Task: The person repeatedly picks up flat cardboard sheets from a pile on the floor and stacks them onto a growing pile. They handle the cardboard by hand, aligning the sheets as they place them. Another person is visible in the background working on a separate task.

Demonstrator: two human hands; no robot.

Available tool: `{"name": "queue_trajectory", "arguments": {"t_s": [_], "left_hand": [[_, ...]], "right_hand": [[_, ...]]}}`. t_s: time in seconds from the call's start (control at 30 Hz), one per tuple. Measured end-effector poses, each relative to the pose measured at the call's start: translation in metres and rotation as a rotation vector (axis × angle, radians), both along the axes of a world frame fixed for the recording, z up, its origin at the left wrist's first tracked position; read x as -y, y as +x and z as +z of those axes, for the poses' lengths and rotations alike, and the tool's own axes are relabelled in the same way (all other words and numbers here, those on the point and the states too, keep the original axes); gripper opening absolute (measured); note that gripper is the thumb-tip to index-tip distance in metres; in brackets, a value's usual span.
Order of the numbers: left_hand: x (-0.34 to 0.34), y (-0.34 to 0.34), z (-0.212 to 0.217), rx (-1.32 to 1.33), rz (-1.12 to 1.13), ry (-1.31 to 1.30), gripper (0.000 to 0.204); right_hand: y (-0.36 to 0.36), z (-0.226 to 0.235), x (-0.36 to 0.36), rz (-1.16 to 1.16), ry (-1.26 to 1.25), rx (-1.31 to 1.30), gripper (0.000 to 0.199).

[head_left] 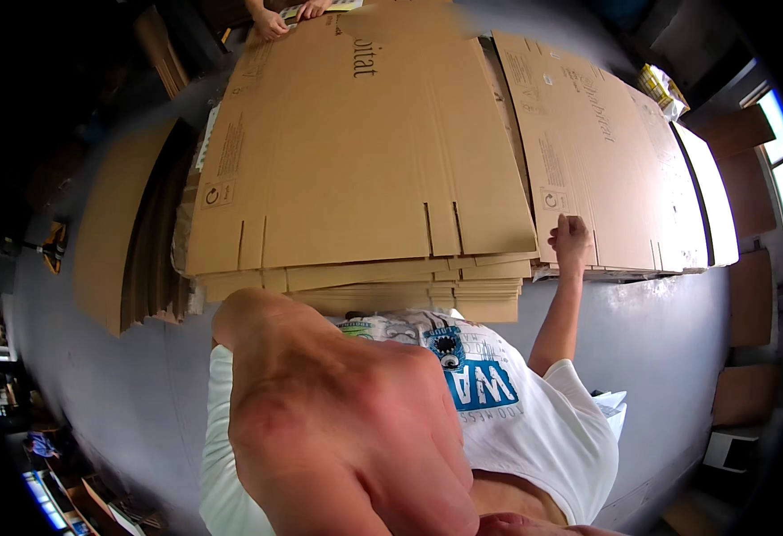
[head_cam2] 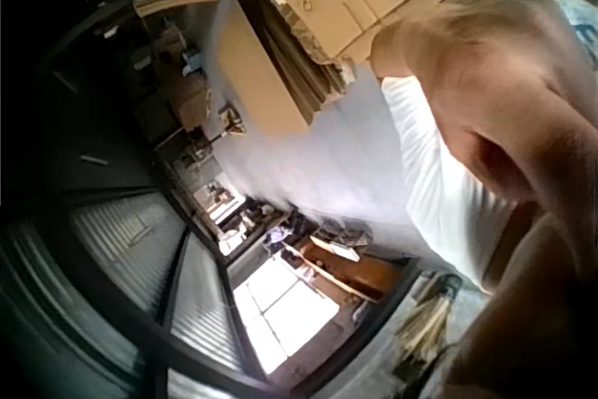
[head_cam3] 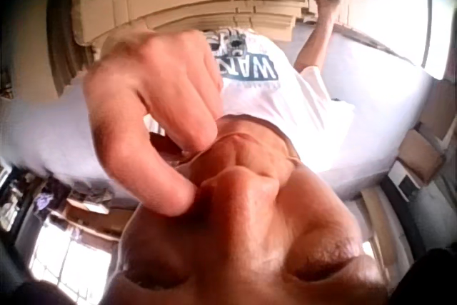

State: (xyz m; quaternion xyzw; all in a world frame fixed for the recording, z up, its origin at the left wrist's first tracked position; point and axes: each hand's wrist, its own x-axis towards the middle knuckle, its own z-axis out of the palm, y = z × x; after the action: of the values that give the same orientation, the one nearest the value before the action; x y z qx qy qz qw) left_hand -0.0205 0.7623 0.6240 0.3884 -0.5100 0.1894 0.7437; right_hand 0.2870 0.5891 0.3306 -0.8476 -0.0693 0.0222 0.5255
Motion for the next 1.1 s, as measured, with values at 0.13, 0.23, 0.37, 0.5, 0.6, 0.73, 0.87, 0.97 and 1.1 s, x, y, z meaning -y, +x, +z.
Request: {"name": "queue_trajectory", "arguments": {"t_s": [0.13,0.23,0.37,0.5,0.6,0.73,0.87,0.97,1.1], "left_hand": [[-0.038,-0.041,0.012,-0.112,0.040,0.116,0.009],[-0.052,-0.059,0.008,0.014,0.166,-0.026,0.009],[-0.078,-0.087,-0.006,0.115,0.203,-0.032,0.011],[-0.149,-0.107,-0.045,0.123,0.294,0.321,0.011],[-0.188,-0.140,-0.105,-0.599,1.215,0.282,0.024],[-0.288,-0.174,-0.260,-1.362,2.469,1.227,0.043],[-0.303,-0.192,-0.313,-1.551,2.481,1.131,0.050],[-0.306,-0.191,-0.310,-1.634,2.413,0.987,0.045],[-0.311,-0.193,-0.294,-1.746,2.375,0.746,0.037]], "right_hand": [[-0.035,0.015,-0.040,0.043,-0.269,0.218,0.027],[-0.055,0.017,-0.049,0.082,-0.509,0.380,0.027],[-0.063,0.009,-0.056,0.104,-0.701,0.370,0.029],[-0.064,0.005,-0.047,0.040,-0.782,0.329,0.027],[-0.057,0.006,-0.048,0.035,-0.797,0.229,0.029],[-0.044,0.007,-0.050,0.064,-0.733,0.226,0.026],[-0.036,0.004,-0.050,0.038,-0.712,0.172,0.029],[-0.027,-0.001,-0.050,0.020,-0.731,0.081,0.034],[-0.012,0.006,-0.049,0.021,-0.716,0.069,0.040]]}}
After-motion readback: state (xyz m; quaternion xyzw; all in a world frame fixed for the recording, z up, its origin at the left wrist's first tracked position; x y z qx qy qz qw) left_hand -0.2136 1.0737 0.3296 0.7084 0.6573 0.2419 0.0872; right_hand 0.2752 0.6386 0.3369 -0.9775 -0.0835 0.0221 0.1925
